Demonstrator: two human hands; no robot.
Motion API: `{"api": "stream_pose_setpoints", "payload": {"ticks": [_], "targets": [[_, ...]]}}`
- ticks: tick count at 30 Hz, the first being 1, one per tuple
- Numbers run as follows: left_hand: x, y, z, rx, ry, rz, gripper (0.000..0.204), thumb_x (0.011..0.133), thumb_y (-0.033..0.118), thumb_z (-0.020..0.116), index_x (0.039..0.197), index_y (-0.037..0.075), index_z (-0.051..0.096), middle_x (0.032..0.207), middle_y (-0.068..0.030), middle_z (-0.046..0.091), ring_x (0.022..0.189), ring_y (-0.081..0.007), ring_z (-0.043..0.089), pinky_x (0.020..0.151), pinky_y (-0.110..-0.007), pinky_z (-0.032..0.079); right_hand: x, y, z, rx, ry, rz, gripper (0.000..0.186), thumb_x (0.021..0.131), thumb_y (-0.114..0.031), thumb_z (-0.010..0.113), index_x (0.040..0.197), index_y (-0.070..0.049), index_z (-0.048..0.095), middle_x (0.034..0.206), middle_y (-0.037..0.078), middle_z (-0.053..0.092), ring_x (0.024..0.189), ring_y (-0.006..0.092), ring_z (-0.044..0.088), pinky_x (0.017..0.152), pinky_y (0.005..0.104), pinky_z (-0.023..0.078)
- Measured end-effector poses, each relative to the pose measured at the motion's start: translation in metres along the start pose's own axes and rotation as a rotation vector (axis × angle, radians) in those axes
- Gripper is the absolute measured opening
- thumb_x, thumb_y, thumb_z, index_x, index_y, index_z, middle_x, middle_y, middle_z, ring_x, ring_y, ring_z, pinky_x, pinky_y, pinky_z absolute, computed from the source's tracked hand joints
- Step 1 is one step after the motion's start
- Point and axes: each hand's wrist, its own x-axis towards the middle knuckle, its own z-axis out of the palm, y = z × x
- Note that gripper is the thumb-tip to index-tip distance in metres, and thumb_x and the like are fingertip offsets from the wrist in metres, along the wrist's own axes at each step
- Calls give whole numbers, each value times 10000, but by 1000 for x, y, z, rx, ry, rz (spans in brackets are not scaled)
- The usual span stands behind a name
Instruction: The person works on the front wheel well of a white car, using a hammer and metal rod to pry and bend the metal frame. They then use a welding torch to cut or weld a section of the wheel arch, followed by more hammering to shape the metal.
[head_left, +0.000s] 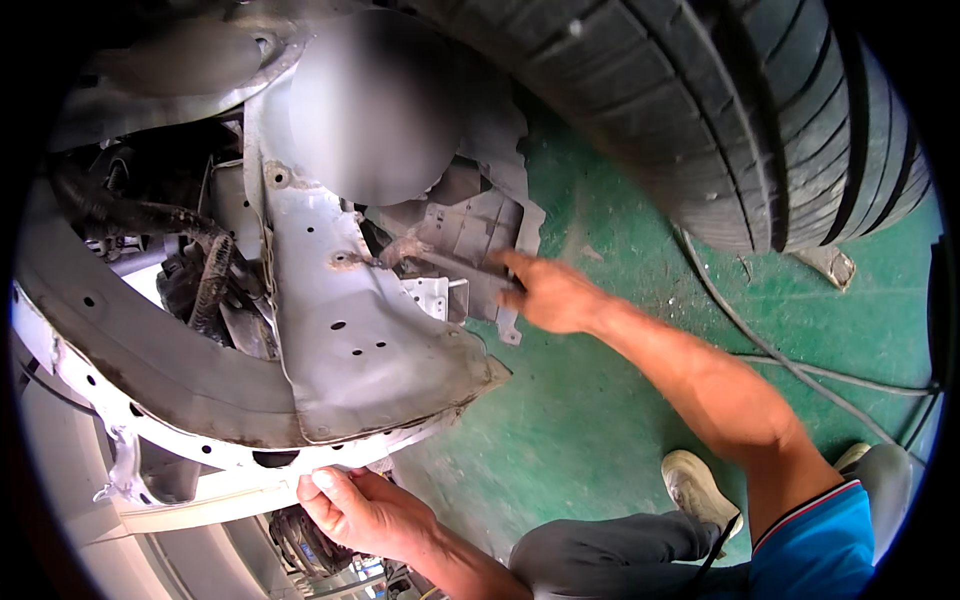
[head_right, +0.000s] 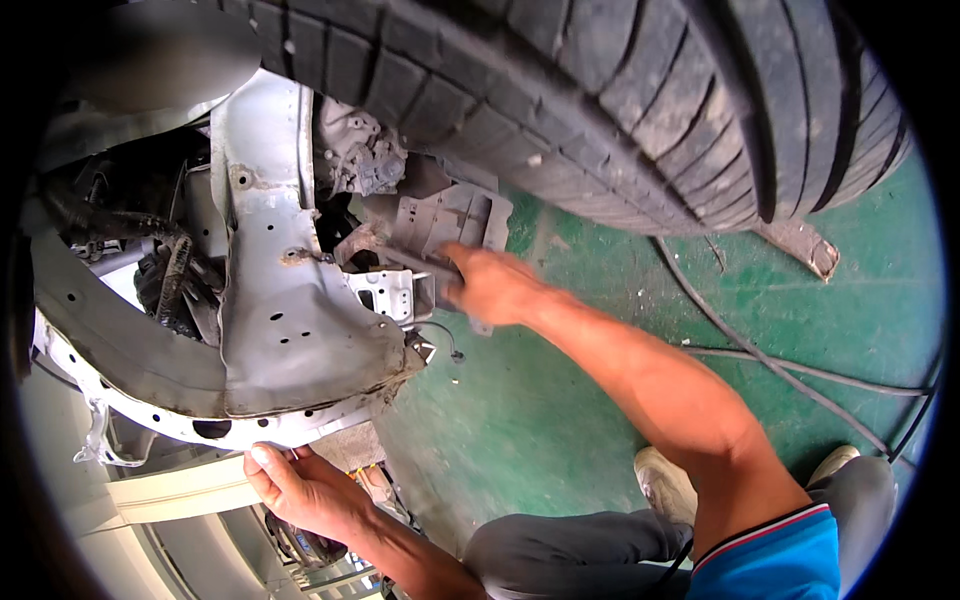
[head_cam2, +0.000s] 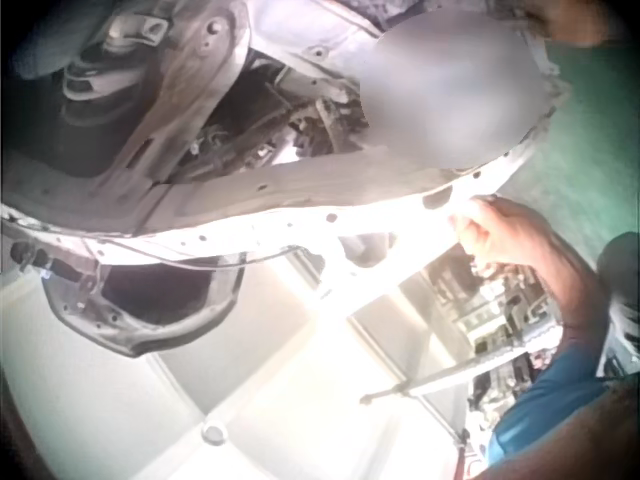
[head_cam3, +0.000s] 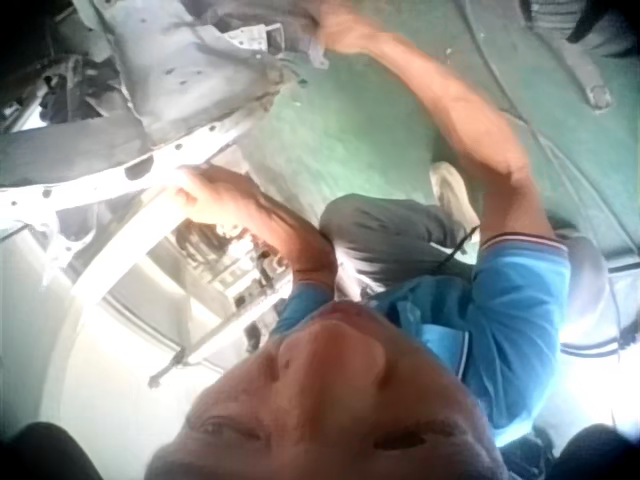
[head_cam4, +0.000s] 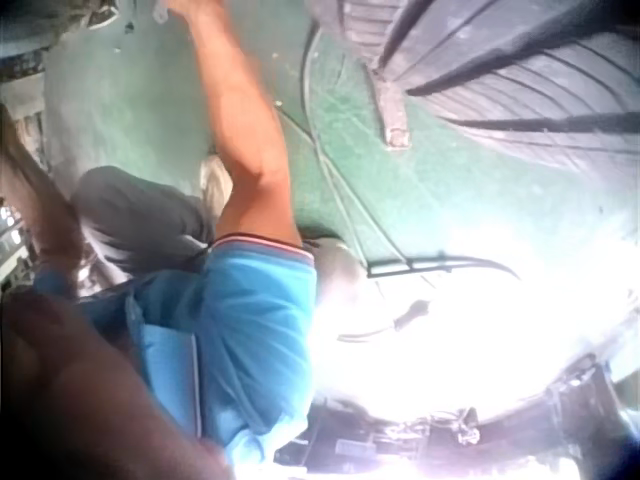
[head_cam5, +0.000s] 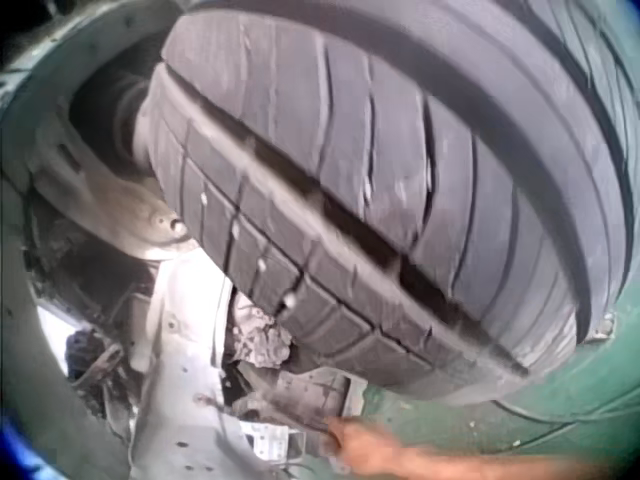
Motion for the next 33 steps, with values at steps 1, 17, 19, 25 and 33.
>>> {"api": "stream_pose_setpoints", "payload": {"ticks": [1,17,19,25,33], "targets": [[0,1,2,-19,-6,-1,163,972,156,641,1048,27,578,854,12,530,775,-76,452,698,-229,377,-2,5,4,206,-45,74,502,944,-206,615,1398,-47,472,846,115,641,645,236,634,576,408,490],[-1,5,3,-13,-13,-10,123,995,172,608,1013,57,569,820,24,502,745,-62,421,659,-223,354,20,-52,-10,1060,-482,374,209,1004,-246,544,1085,-53,552,717,-2,507,490,68,428,446,249,335],[-2,6,1,-4,-16,-8,136,996,177,607,1020,48,570,836,15,514,760,-69,433,673,-231,367,14,-52,-10,1084,-443,419,213,998,-240,557,1101,-54,556,709,-2,510,491,69,431,450,254,343],[1,-2,-9,-10,-18,-28,187,996,185,608,1060,15,567,945,-42,580,856,-110,504,779,-275,433,4,-44,6,879,-189,455,302,972,-233,598,1193,-33,553,693,4,508,497,85,445,462,273,373],[0,0,-4,-17,-37,-24,189,997,177,604,1080,10,569,969,-50,592,874,-115,515,797,-274,437,10,-53,14,799,-224,309,530,939,-232,633,1395,-18,470,706,15,508,498,107,451,471,284,403]]}}
